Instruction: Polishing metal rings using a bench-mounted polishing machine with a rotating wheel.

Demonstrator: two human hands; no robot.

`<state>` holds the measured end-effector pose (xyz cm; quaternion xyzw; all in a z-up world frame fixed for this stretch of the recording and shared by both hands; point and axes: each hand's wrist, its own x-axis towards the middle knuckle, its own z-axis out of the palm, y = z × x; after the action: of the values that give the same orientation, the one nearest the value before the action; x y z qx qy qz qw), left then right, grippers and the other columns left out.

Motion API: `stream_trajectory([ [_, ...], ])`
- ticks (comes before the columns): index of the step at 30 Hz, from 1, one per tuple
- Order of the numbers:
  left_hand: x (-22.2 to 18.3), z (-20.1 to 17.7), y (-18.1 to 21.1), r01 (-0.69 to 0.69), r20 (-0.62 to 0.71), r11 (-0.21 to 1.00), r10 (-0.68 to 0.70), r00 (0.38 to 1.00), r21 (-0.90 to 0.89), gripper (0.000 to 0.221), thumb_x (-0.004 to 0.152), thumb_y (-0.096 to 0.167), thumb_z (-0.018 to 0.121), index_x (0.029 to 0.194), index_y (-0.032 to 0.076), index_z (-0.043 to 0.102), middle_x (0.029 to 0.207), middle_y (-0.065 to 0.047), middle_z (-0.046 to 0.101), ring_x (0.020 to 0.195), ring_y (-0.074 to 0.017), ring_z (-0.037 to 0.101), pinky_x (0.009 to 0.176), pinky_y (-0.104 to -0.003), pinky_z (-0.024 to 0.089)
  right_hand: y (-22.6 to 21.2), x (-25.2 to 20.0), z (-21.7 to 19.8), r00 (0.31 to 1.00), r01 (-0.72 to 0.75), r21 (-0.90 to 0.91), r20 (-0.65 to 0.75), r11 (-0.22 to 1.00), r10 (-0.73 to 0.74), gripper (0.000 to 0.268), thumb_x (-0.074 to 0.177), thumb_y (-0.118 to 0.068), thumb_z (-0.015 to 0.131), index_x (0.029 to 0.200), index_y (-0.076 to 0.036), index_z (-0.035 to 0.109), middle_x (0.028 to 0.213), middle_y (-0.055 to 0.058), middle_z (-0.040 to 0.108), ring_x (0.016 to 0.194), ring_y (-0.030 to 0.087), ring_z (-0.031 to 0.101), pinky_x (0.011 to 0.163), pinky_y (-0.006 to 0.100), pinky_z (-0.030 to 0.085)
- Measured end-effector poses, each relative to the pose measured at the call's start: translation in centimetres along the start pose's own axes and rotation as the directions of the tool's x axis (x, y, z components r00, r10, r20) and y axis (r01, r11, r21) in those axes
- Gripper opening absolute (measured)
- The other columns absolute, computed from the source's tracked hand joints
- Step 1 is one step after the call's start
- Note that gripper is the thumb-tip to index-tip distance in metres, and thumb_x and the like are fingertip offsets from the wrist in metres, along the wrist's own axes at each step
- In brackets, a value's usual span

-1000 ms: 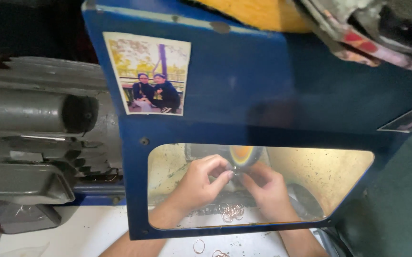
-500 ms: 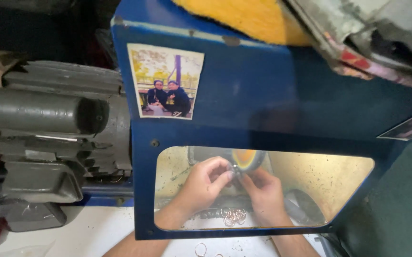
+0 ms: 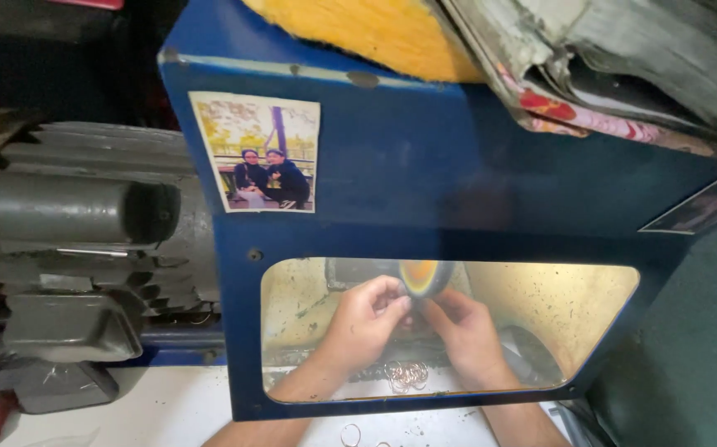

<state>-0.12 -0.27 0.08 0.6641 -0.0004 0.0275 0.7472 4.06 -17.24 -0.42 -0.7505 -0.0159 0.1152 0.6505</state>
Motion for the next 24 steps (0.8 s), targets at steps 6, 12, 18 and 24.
stream_trajectory([
  [6, -1.1, -1.4, 2.4, -0.104, 0.030, 0.978, 0.101, 0.994, 0.179, 0.009, 0.095, 0.013, 0.062, 0.093, 0.010, 0.070, 0.086, -0.001, 0.070, 0.079, -0.0130, 0.068, 0.074, -0.027, 0.057, -1.1, -1.0, 1.3, 0.973, 0.227, -0.118, -0.003, 0.967, -0.229, 0.025, 0.088, -0.019, 0.075, 0.107, -0.005, 0.081, 0.106, 0.006, 0.084, 0.099, 0.013, 0.074, 0.092, 0.030, 0.057],
  [12, -0.4, -2.5, 0.4, -0.436, 0.207, 0.815, 0.384, 0.900, 0.382, 0.010, 0.092, 0.016, 0.065, 0.098, 0.008, 0.067, 0.090, -0.002, 0.070, 0.081, -0.0166, 0.067, 0.074, -0.030, 0.055, -1.0, -0.9, -0.3, 0.740, 0.642, -0.440, 0.141, 0.628, -0.658, 0.006, 0.085, -0.010, 0.077, 0.079, -0.011, 0.073, 0.079, -0.002, 0.070, 0.070, 0.012, 0.065, 0.066, 0.026, 0.049],
  [18, 0.5, 0.1, 0.7, 0.003, 0.001, 0.984, -0.003, 1.000, 0.177, 0.009, 0.092, 0.016, 0.066, 0.092, 0.012, 0.073, 0.080, 0.002, 0.076, 0.074, -0.0095, 0.073, 0.076, -0.025, 0.059, -0.3, 0.3, -0.9, 0.996, 0.040, 0.021, 0.076, 0.999, -0.041, 0.028, 0.086, -0.019, 0.076, 0.107, -0.001, 0.080, 0.094, 0.011, 0.083, 0.080, 0.019, 0.074, 0.075, 0.034, 0.061],
  [24, -0.1, -0.8, 1.2, -0.020, 0.031, 0.999, 0.018, 0.999, 0.051, 0.010, 0.094, 0.017, 0.069, 0.096, 0.008, 0.072, 0.082, -0.003, 0.076, 0.077, -0.0135, 0.074, 0.080, -0.029, 0.062, -0.2, -0.3, 1.0, 0.998, 0.063, 0.035, -0.007, 0.997, -0.063, 0.031, 0.086, -0.018, 0.075, 0.113, -0.003, 0.081, 0.112, 0.009, 0.083, 0.102, 0.015, 0.073, 0.093, 0.033, 0.058],
])
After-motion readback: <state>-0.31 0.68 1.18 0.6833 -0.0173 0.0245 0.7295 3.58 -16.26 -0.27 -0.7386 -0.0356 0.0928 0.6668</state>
